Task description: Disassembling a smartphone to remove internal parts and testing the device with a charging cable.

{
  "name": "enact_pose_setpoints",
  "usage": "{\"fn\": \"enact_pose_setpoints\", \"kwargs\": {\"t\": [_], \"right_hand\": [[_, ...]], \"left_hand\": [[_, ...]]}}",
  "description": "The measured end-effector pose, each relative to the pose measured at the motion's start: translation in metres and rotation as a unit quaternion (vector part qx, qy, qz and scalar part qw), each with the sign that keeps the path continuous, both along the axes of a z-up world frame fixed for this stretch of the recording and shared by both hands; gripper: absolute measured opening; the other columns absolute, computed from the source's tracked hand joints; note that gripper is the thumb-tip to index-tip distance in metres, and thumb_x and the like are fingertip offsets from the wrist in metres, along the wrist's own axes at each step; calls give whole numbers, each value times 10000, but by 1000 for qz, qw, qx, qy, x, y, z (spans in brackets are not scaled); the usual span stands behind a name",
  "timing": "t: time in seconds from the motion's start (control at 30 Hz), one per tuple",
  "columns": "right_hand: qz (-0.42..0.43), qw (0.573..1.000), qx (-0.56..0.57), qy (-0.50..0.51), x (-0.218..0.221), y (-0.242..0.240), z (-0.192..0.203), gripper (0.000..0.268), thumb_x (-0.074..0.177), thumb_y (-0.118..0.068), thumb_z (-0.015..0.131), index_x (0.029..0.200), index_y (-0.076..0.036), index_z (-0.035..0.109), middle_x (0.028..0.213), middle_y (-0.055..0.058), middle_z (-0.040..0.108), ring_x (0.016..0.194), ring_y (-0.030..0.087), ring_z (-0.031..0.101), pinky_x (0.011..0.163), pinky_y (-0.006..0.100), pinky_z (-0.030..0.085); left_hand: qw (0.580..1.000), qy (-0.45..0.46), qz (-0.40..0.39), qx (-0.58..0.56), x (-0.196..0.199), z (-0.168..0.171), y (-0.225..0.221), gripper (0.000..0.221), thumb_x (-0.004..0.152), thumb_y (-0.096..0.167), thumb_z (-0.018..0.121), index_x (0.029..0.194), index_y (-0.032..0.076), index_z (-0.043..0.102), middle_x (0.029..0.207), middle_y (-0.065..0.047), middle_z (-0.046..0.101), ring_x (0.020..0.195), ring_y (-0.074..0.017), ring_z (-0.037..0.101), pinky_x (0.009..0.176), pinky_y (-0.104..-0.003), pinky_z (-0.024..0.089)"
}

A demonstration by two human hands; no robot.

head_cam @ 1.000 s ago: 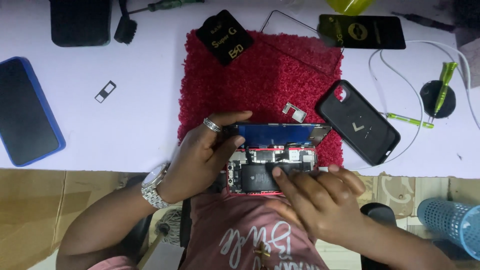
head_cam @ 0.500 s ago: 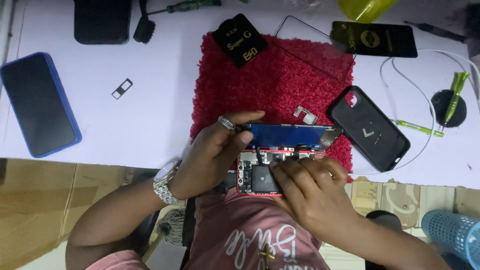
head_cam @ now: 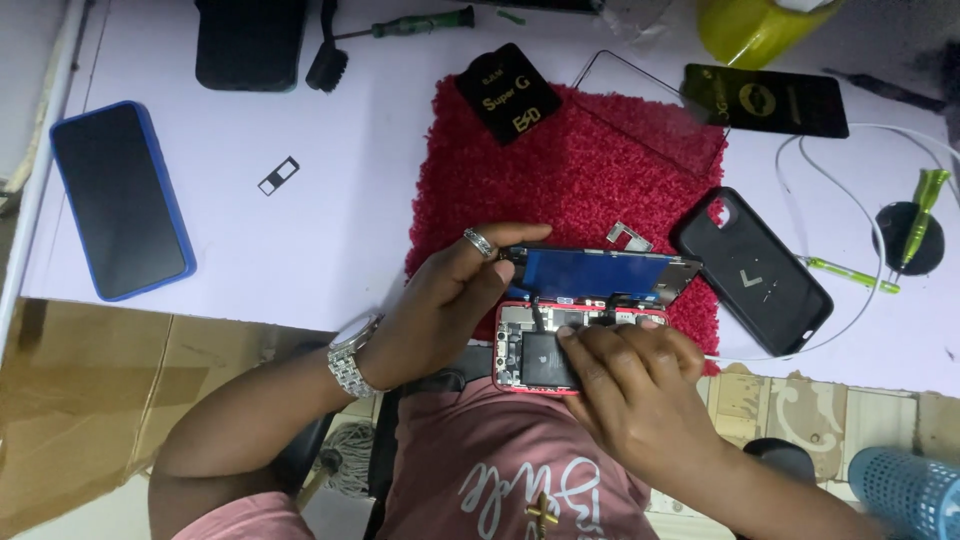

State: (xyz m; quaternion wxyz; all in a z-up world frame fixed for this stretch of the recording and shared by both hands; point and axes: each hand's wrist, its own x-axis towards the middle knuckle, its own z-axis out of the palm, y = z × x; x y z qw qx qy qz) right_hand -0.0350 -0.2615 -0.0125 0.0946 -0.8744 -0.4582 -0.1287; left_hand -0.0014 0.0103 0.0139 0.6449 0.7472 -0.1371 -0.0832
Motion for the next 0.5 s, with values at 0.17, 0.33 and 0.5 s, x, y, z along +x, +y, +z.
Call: {"fn": "enact_pose_setpoints", "kwargs": {"t": [0.17,0.33,0.5], "right_hand": [[-24,999,-14,-18,-2,-1,5,515,1063,-362,656,1452,-26,623,1291,146,682,1102,324,630,981,506,487],[-87,995,-11,-48,-3,-10,11,608,1043,-570,609,1439,-110,655,1307,81,671,1152,310,586,1020,489,406],[-95,993,-45,-59,-2,-9,13,717,997,-668,623,1379,-64,688,1234,132,696,1088,344,647,997,510,473]], "left_hand": [[999,30,3,28,0,0,-3,411,1097,168,522,1505,142,569,640,86,388,556,-54,378,526,-265,328],[998,6,6,64,0,-2,-5,392,1083,91,565,1471,136,594,622,71,461,523,-52,444,504,-246,358],[1000,0,19,24,-2,-11,-6,352,1113,129,551,1462,131,590,734,55,525,567,-45,423,522,-235,354]]}}
